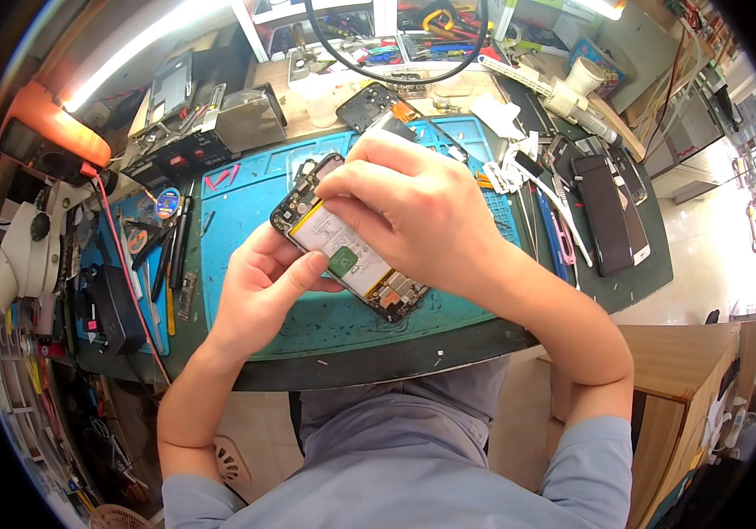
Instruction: The person disassembles a smartphone by removing the back cover and unscrewing internal components. They use a screwdriver to remove screws and a prying tool to disconnect the battery and other internal parts.
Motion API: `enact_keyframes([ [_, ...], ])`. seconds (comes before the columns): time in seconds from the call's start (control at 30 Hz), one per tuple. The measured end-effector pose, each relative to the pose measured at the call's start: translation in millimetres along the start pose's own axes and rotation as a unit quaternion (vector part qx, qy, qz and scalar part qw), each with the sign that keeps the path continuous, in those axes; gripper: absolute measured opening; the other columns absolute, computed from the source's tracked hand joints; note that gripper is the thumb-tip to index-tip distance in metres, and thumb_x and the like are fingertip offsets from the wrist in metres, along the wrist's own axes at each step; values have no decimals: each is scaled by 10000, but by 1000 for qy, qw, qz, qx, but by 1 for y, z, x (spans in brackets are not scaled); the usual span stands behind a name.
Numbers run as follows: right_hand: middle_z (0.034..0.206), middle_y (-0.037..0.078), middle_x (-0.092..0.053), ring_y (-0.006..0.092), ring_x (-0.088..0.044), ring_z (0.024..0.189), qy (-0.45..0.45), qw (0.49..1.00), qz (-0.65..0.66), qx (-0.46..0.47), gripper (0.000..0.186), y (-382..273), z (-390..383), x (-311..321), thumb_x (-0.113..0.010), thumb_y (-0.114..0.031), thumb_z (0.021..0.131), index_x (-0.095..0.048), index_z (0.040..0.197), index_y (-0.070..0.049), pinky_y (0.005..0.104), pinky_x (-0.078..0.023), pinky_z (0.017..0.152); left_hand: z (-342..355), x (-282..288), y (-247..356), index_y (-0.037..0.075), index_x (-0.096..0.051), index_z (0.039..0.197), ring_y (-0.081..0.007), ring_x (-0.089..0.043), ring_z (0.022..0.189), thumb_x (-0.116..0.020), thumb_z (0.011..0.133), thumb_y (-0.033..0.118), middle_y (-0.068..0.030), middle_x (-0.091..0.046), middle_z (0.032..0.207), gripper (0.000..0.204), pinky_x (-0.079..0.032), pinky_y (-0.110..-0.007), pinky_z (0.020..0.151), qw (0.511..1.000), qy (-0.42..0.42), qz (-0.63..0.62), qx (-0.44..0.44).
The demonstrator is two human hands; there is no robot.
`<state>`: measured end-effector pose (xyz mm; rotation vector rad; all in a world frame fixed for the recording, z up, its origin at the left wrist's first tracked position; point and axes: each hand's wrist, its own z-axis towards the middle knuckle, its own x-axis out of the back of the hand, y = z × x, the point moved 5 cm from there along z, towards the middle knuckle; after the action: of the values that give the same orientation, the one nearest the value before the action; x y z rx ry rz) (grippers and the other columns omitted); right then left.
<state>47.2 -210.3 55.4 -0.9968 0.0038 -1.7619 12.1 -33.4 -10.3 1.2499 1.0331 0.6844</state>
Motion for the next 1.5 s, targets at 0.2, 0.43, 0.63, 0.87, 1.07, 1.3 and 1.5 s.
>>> enact_keyframes([
  [0.2, 903, 58, -676, 208, -682, 762, -25, 999, -21, -24, 100, -4, 5, 2, -795, -61, 879, -749, 967, -55, 323, -554, 621, 1, -1, 0, -32, -513, 1455, -193, -686, 1174, -644, 1072, 112, -121, -684, 1300, 429, -631, -355, 936, 1000, 1, -6, -2],
  [0.43, 901, 72, -672, 257, -695, 798, -122, 987, -64, -78, 94, -8, 24, 7, -772, -107, 881, -711, 926, -52, 376, -558, 712, 0, -1, 1, -27, -531, 1438, -165, -684, 1159, -647, 1072, 100, -104, -691, 1279, 405, -612, -336, 933, 1000, 3, -10, 5],
  [0.63, 887, 92, -678, 271, -690, 846, -190, 973, -104, -76, 110, -8, 39, 6, -748, -124, 881, -703, 920, -31, 387, -549, 764, 1, -1, 2, -33, -533, 1431, -169, -685, 1160, -647, 1072, 103, -110, -692, 1282, 401, -611, -341, 937, 1000, -3, -4, 1],
  [0.87, 860, 173, -732, 350, -730, 851, -251, 958, -96, -104, 121, -12, 50, 6, -671, -111, 858, -750, 888, -24, 449, -581, 811, 0, -2, 1, -36, -526, 1443, -172, -683, 1173, -643, 1073, 100, -115, -689, 1297, 411, -611, -346, 946, 1000, -6, 6, 3],
  [1.07, 901, 137, -736, 346, -721, 890, -165, 982, -56, -78, 117, -6, 38, 8, -694, -148, 887, -740, 942, -56, 442, -575, 821, -1, -3, 2, -30, -517, 1460, -166, -678, 1177, -634, 1077, 99, -111, -681, 1309, 420, -609, -348, 965, 1000, 6, 0, 0],
  [1.3, 870, 77, -663, 256, -666, 776, -125, 988, -71, -62, 112, -9, 26, 9, -787, -102, 874, -710, 934, -45, 374, -529, 703, 0, -3, 2, -30, -516, 1458, -163, -677, 1170, -634, 1078, 99, -104, -681, 1298, 418, -610, -348, 969, 1000, 3, 7, 1],
  [1.5, 876, 74, -655, 285, -679, 790, -125, 988, -86, -34, 98, -11, 28, 8, -785, -99, 871, -709, 910, -51, 386, -537, 705, -1, -3, 4, -37, -504, 1460, -177, -680, 1171, -633, 1077, 104, -114, -677, 1306, 428, -620, -356, 960, 1000, 8, 13, -2],
])
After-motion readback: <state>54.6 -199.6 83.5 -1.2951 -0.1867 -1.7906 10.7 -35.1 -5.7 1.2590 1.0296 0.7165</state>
